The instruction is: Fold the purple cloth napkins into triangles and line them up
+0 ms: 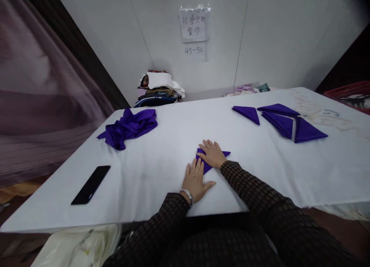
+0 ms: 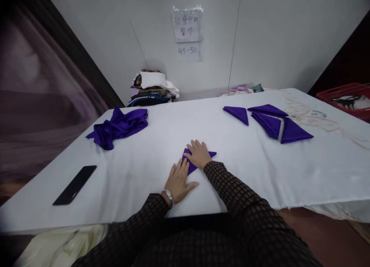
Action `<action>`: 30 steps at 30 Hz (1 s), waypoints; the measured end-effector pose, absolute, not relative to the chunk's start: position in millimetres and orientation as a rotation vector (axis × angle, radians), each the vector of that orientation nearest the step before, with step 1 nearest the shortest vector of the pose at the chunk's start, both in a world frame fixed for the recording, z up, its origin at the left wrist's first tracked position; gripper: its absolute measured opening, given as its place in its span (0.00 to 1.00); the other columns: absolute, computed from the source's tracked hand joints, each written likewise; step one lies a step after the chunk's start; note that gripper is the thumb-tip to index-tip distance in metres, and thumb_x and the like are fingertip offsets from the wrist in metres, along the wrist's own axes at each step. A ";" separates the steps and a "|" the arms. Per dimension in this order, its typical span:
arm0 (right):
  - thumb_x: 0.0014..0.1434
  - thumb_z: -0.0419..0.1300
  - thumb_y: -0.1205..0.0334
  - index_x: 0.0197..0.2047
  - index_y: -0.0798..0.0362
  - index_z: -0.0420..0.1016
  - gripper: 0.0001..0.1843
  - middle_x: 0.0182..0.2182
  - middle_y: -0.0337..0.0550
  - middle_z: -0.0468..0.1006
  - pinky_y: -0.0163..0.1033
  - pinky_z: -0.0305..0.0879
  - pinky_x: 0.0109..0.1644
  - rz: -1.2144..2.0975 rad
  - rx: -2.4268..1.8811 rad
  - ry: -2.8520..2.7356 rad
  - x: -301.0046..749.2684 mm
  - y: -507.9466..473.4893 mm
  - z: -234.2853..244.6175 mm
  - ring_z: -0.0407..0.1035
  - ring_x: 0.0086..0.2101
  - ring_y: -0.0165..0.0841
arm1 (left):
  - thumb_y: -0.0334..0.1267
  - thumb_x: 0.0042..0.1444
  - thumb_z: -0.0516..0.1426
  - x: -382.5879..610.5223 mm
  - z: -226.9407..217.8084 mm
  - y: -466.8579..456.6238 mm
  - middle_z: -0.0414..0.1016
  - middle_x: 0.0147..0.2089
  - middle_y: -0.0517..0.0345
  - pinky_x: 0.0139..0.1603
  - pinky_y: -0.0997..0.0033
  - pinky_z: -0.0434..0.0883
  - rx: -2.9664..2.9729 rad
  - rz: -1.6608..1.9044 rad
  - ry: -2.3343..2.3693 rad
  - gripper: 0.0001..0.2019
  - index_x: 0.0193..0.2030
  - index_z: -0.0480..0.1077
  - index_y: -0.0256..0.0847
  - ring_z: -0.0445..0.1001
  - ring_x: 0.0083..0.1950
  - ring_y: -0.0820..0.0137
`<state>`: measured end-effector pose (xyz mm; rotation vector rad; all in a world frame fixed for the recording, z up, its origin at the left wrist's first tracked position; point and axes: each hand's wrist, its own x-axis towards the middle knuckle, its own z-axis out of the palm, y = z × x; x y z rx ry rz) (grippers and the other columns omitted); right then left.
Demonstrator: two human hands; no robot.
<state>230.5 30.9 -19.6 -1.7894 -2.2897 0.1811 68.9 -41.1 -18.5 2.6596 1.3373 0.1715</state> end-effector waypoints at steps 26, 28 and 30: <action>0.65 0.39 0.41 0.65 0.52 0.57 0.33 0.66 0.51 0.54 0.55 0.39 0.63 0.170 -1.782 -2.309 233.7 33.0 -18.9 0.44 0.64 0.47 | 0.41 0.57 0.54 40.8 3.2 -23.6 0.75 0.48 0.50 0.46 0.64 0.71 2.234 0.523 1.562 0.19 0.54 0.67 0.36 0.74 0.43 0.65; 0.65 0.39 0.41 0.65 0.52 0.56 0.33 0.66 0.51 0.53 0.55 0.40 0.63 0.188 -1.790 -2.307 234.0 33.6 -18.1 0.44 0.64 0.47 | 0.40 0.56 0.56 53.9 6.9 -10.4 0.74 0.47 0.49 0.46 0.66 0.70 2.162 0.477 1.602 0.20 0.54 0.67 0.35 0.74 0.44 0.65; 0.65 0.39 0.41 0.66 0.52 0.55 0.33 0.66 0.51 0.53 0.56 0.40 0.63 0.213 -1.794 -2.302 234.1 34.0 -17.5 0.43 0.64 0.47 | 0.39 0.54 0.57 64.6 10.1 -0.9 0.74 0.47 0.49 0.47 0.66 0.69 2.135 0.404 1.621 0.20 0.53 0.67 0.35 0.73 0.46 0.65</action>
